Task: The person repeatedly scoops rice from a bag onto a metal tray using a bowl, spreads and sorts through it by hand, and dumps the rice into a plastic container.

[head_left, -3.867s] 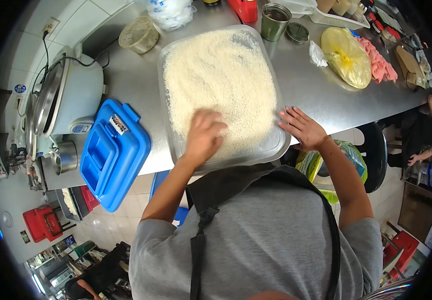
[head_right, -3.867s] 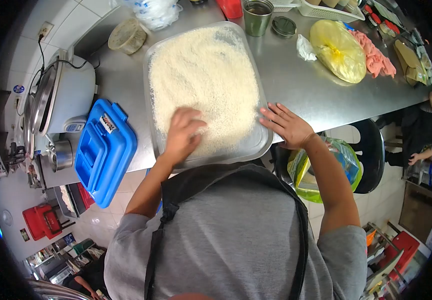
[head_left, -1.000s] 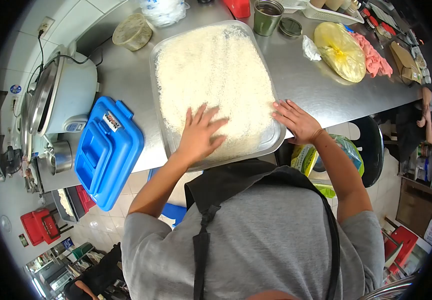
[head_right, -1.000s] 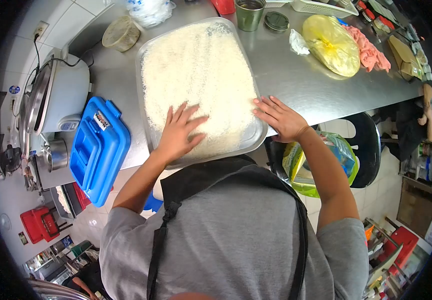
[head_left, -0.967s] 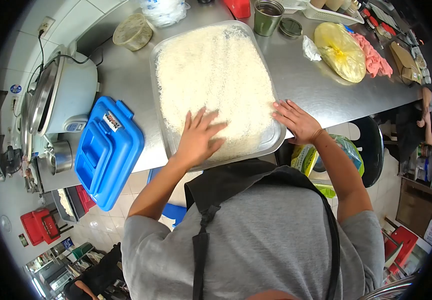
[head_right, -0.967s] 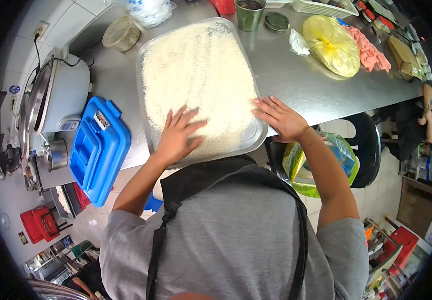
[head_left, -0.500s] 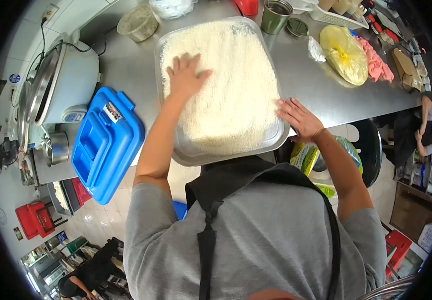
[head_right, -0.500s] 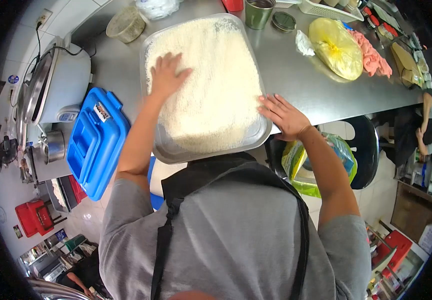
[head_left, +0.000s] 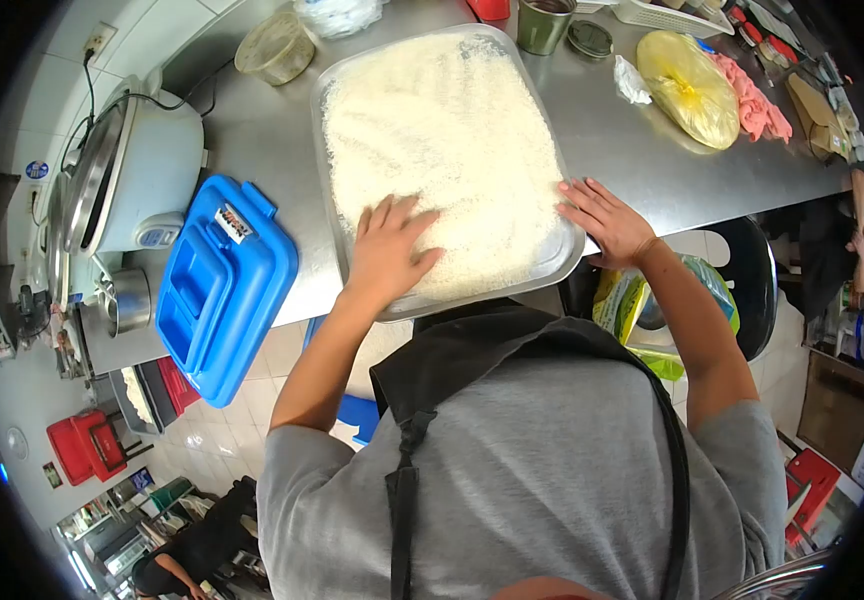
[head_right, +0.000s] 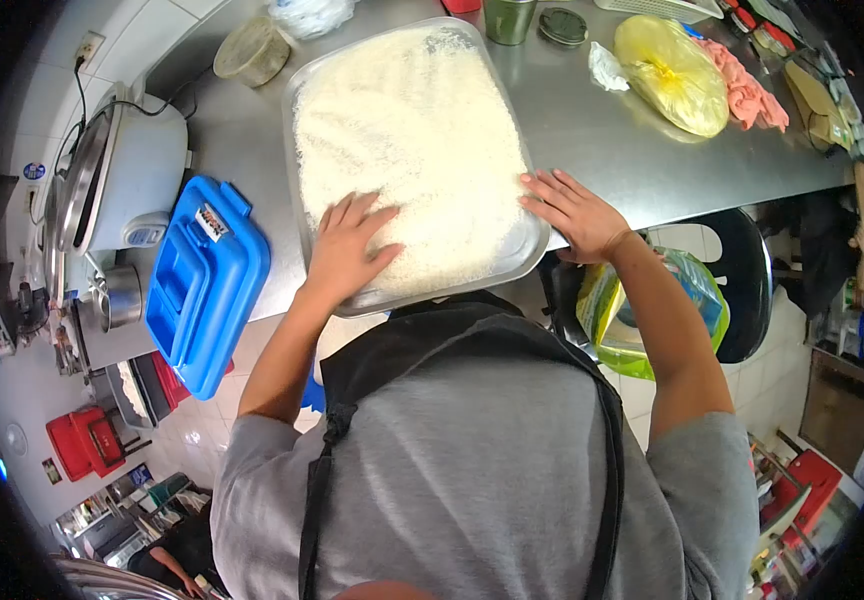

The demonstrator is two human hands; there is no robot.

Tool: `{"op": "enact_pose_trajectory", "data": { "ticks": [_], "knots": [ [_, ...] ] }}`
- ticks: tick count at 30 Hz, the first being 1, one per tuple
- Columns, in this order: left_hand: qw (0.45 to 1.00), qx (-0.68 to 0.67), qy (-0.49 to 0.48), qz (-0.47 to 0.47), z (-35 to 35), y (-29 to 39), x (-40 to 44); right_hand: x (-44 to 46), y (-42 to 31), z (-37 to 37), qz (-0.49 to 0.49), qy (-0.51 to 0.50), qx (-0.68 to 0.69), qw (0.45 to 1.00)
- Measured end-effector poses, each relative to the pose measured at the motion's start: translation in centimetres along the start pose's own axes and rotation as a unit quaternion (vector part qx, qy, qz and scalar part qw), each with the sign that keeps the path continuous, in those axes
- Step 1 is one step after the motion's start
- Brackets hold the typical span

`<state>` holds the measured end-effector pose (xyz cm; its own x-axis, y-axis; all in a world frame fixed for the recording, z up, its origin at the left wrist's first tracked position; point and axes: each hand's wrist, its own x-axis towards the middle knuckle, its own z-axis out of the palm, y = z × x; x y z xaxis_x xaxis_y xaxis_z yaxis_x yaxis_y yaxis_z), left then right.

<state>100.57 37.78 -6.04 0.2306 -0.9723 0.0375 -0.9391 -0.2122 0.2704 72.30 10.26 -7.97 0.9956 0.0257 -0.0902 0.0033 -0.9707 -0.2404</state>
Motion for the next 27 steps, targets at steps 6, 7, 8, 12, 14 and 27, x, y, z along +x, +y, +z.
{"op": "enact_pose_trajectory", "data": {
  "ticks": [6, 7, 8, 12, 14, 27],
  "knots": [
    [0.999, -0.027, -0.002, -0.043, -0.7, 0.6, -4.0, -0.1, 0.0, -0.1, -0.006, 0.004, 0.006, 1.0],
    [0.998, -0.039, -0.007, -0.049, -0.7, 0.7, -4.5, -0.1, 0.0, 0.0, -0.008, 0.001, 0.01, 1.0],
    [0.998, -0.038, -0.007, -0.047, -0.8, 1.0, -4.9, -0.1, 0.1, 0.1, -0.006, 0.002, 0.01, 1.0],
    [0.996, -0.084, -0.003, -0.036, 0.3, 2.4, -4.9, -0.2, 0.2, 0.3, -0.013, 0.02, 0.007, 1.0],
    [0.998, -0.065, -0.014, 0.013, 2.8, 2.3, -4.2, -0.3, 0.1, 0.3, -0.014, 0.024, 0.005, 1.0],
    [0.992, 0.06, 0.044, 0.101, 5.2, 2.3, 9.5, -0.2, 0.1, 0.2, -0.007, 0.018, 0.01, 1.0]
  ]
}}
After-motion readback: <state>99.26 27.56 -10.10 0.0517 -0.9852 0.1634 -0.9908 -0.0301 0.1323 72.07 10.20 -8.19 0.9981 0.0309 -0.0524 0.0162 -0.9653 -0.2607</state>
